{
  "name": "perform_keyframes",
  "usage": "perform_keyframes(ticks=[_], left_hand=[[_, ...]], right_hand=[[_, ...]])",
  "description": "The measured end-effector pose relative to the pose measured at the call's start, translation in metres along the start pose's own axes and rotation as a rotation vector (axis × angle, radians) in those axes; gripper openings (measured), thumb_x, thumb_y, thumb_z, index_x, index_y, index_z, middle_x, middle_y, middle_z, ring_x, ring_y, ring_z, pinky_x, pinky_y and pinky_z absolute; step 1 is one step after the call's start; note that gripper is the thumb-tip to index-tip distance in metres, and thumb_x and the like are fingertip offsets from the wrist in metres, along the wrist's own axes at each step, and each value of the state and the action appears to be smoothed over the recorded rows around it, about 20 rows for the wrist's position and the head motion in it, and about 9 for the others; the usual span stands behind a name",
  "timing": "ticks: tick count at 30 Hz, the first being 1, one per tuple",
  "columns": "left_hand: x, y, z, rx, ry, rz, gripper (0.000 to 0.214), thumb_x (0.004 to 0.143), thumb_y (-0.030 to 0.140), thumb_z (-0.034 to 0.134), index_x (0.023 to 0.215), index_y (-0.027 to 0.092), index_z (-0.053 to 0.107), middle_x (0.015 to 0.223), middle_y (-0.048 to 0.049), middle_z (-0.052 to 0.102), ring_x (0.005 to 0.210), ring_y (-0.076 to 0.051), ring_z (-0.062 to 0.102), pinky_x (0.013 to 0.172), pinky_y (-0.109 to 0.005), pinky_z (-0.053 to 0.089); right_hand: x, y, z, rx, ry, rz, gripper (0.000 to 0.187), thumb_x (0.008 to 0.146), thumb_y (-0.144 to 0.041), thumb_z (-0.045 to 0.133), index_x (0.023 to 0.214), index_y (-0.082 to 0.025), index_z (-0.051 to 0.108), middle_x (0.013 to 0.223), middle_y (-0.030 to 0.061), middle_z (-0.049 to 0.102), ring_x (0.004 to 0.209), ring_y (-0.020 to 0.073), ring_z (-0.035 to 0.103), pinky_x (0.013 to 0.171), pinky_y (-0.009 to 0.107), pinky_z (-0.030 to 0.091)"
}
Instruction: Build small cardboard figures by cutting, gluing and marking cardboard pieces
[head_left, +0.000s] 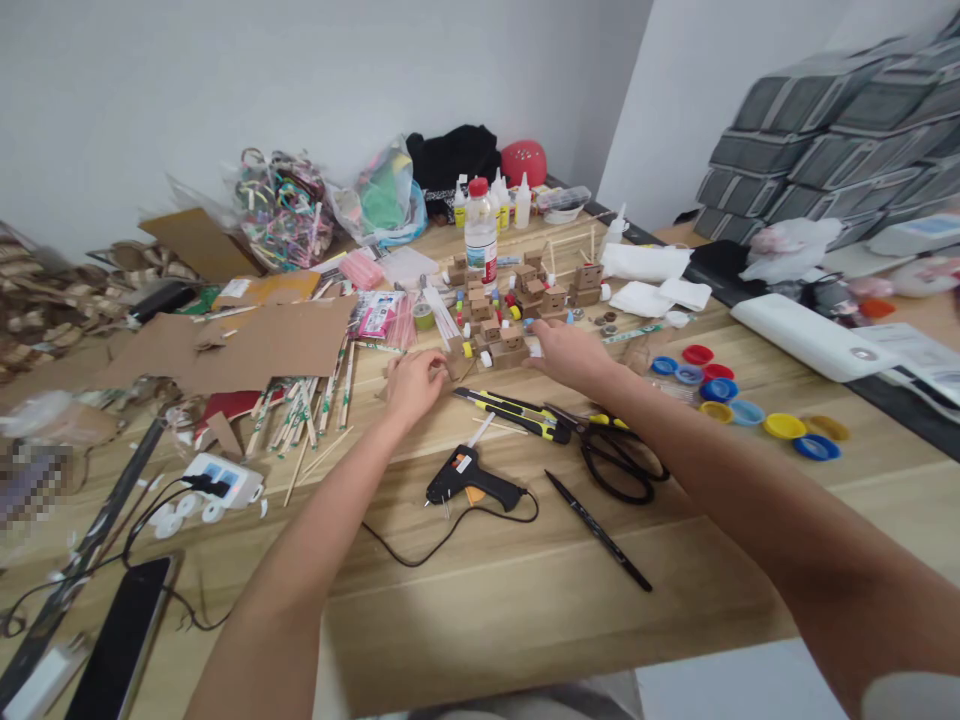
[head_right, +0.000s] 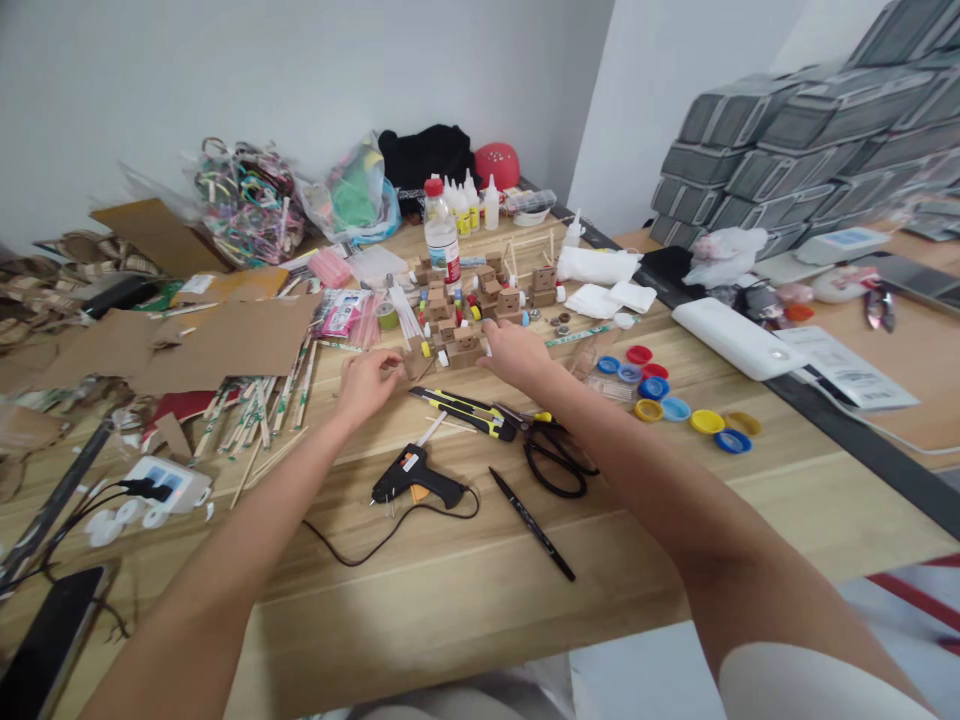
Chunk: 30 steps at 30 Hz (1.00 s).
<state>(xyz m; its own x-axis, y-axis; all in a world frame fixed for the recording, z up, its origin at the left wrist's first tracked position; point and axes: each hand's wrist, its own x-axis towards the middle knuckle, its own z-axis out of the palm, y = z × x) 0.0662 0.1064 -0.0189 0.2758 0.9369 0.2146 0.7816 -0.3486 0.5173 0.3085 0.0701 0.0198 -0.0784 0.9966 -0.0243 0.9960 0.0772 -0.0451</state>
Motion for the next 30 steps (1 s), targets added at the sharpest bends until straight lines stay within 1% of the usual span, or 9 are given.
perform_keyframes(ticks=[3,6,9,13,17,20,25,27,30], left_hand=[[-0.008,-0.01,-0.004,-0.087,0.039,-0.021,0.022,0.079,0.009,0.068,0.089,0.026,0.077,0.101,-0.0046,0.083,0.106,-0.029,0.074,0.108,-0.049,0.048],[-0.02,-0.026,-0.017,-0.193,0.11,-0.073,0.026,0.076,0.004,0.063,0.081,0.026,0.076,0.096,-0.0039,0.082,0.102,-0.028,0.075,0.107,-0.047,0.05],[-0.033,-0.047,-0.033,-0.32,0.21,-0.16,0.024,0.073,0.005,0.061,0.071,0.025,0.073,0.087,-0.003,0.081,0.092,-0.026,0.074,0.1,-0.042,0.055],[-0.045,-0.075,-0.049,-0.529,0.367,-0.304,0.013,0.071,0.012,0.064,0.07,0.024,0.069,0.077,-0.0021,0.077,0.079,-0.021,0.072,0.087,-0.036,0.059],[-0.049,-0.093,-0.065,-0.754,0.48,-0.414,0.007,0.069,0.018,0.067,0.075,0.022,0.066,0.072,-0.0006,0.073,0.064,-0.015,0.067,0.069,-0.028,0.058],[-0.05,-0.102,-0.084,-0.865,0.529,-0.463,0.006,0.071,0.023,0.067,0.076,0.023,0.063,0.068,0.0011,0.069,0.057,-0.012,0.063,0.063,-0.024,0.056],[-0.054,-0.11,-0.107,-0.86,0.52,-0.459,0.008,0.073,0.026,0.07,0.076,0.024,0.063,0.065,0.0028,0.066,0.056,-0.01,0.061,0.063,-0.022,0.055],[-0.057,-0.109,-0.105,-0.8,0.459,-0.439,0.008,0.073,0.027,0.072,0.077,0.023,0.066,0.066,0.0015,0.068,0.059,-0.012,0.063,0.064,-0.024,0.056],[-0.058,-0.103,-0.089,-0.667,0.32,-0.397,0.01,0.073,0.028,0.075,0.078,0.022,0.07,0.07,-0.0012,0.072,0.066,-0.017,0.069,0.071,-0.03,0.059]], right_hand=[[-0.023,-0.01,-0.008,-0.036,0.003,-0.012,0.034,0.1,-0.029,0.059,0.129,-0.011,0.064,0.126,0.0255,0.073,0.116,0.0365,0.072,0.089,0.041,0.056],[-0.051,-0.023,-0.015,-0.049,-0.043,-0.076,0.03,0.101,-0.032,0.059,0.125,-0.015,0.068,0.121,0.0198,0.076,0.108,0.0338,0.075,0.086,0.039,0.057],[-0.077,-0.038,-0.015,-0.035,-0.132,-0.23,0.024,0.1,-0.031,0.064,0.12,-0.02,0.072,0.114,0.0138,0.079,0.102,0.0296,0.077,0.082,0.034,0.058],[-0.101,-0.061,-0.002,-0.008,-0.192,-0.441,0.029,0.095,-0.027,0.071,0.123,-0.019,0.071,0.117,0.0147,0.08,0.102,0.0286,0.078,0.084,0.035,0.059],[-0.109,-0.091,0.013,0.019,-0.218,-0.435,0.045,0.095,-0.026,0.074,0.137,-0.015,0.064,0.131,0.0194,0.075,0.119,0.0322,0.074,0.096,0.039,0.06],[-0.108,-0.106,0.017,0.021,-0.25,-0.375,0.049,0.096,-0.019,0.07,0.143,-0.013,0.059,0.133,0.0224,0.073,0.119,0.0336,0.074,0.094,0.04,0.061],[-0.114,-0.099,0.027,0.153,-0.218,-0.374,0.038,0.092,-0.015,0.071,0.13,-0.014,0.064,0.111,0.0174,0.08,0.102,0.033,0.08,0.08,0.037,0.063],[-0.121,-0.086,0.035,0.215,-0.155,-0.39,0.034,0.092,-0.014,0.069,0.125,-0.015,0.066,0.109,0.0157,0.081,0.099,0.0318,0.08,0.08,0.037,0.064],[-0.137,-0.066,0.049,0.327,0.022,-0.42,0.03,0.093,-0.017,0.064,0.123,-0.021,0.067,0.109,0.0118,0.081,0.095,0.0292,0.081,0.078,0.037,0.065]])
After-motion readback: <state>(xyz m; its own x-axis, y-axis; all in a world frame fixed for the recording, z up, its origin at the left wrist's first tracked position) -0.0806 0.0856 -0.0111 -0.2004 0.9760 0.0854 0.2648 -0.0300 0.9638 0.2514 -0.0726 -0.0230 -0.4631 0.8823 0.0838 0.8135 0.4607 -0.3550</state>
